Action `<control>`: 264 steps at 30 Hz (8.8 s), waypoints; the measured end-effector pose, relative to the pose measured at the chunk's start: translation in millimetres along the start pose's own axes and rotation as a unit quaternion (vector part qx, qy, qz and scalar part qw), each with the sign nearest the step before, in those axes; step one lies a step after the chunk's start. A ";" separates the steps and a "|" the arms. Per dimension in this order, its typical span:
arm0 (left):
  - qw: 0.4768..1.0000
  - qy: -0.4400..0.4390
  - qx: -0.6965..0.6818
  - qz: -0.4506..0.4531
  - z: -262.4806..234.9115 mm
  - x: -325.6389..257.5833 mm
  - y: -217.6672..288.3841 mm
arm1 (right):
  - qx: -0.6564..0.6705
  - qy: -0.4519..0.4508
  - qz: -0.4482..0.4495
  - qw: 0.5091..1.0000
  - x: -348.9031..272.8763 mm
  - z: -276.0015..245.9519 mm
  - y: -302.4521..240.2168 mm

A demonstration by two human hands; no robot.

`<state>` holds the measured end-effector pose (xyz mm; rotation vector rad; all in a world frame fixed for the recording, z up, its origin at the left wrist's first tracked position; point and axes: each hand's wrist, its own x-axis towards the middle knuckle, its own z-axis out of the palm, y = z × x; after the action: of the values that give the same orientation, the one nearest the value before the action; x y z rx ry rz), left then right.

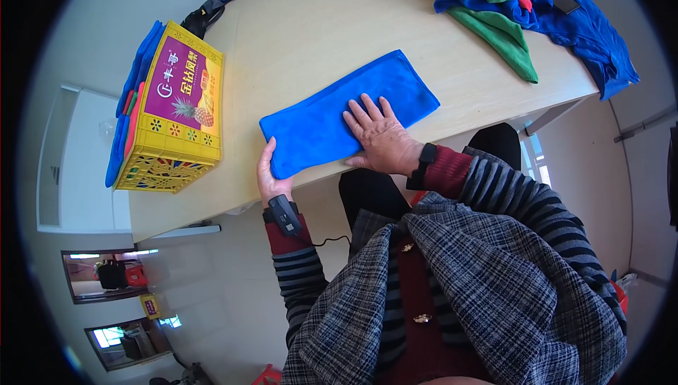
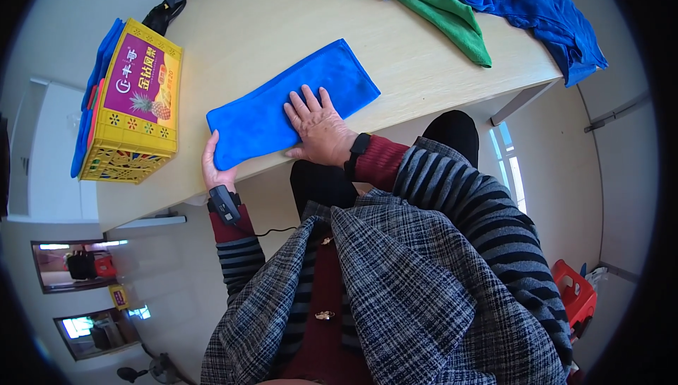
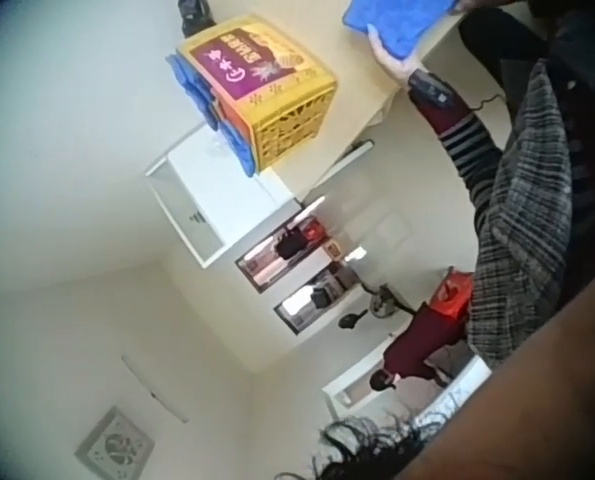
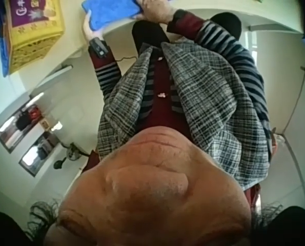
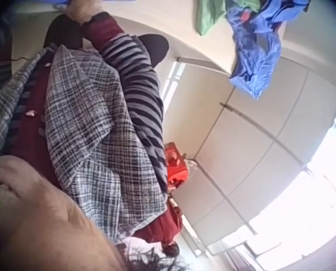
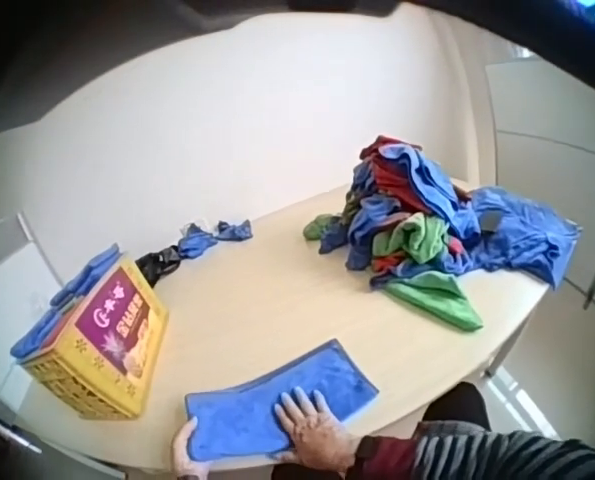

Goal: The person picks up a blue cloth from a pile, spreads it flat on the table, and folds it into a smaller square. They place the folded cloth into a yellow crate and repeat the process with another blue cloth.

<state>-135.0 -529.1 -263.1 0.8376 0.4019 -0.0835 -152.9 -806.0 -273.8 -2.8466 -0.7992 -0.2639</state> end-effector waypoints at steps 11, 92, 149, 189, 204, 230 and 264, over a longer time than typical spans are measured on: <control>0.942 -0.202 0.237 0.128 136.6 -4.8 -6.7 | 0.038 0.012 -0.008 0.999 -9.6 3.9 -8.9; 0.525 -0.140 0.733 0.409 78.6 -36.7 -119.6 | 0.021 0.118 0.066 0.991 -0.9 -25.5 40.6; 0.361 -0.189 0.838 0.362 118.4 -62.1 -85.0 | -0.064 0.003 0.120 0.991 14.3 -34.5 89.9; 0.465 -0.098 0.778 0.411 123.6 28.8 -136.6 | 0.036 0.082 0.091 0.992 11.2 7.6 83.5; 0.520 -0.057 0.772 0.361 125.0 17.9 -130.3 | 0.023 0.073 0.099 0.992 -9.4 -3.0 110.0; 0.529 -0.073 0.718 0.446 101.5 -24.9 -146.1 | -0.003 0.013 0.165 0.986 14.1 17.0 92.4; 0.949 -0.077 0.261 0.160 65.8 -142.9 236.2 | 0.121 0.099 -0.027 0.987 -34.5 1.8 50.4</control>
<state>-192.1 -431.3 -2.9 1.4011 0.0866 0.0495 -155.1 -865.1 -288.9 -2.5288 -0.8070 -0.4191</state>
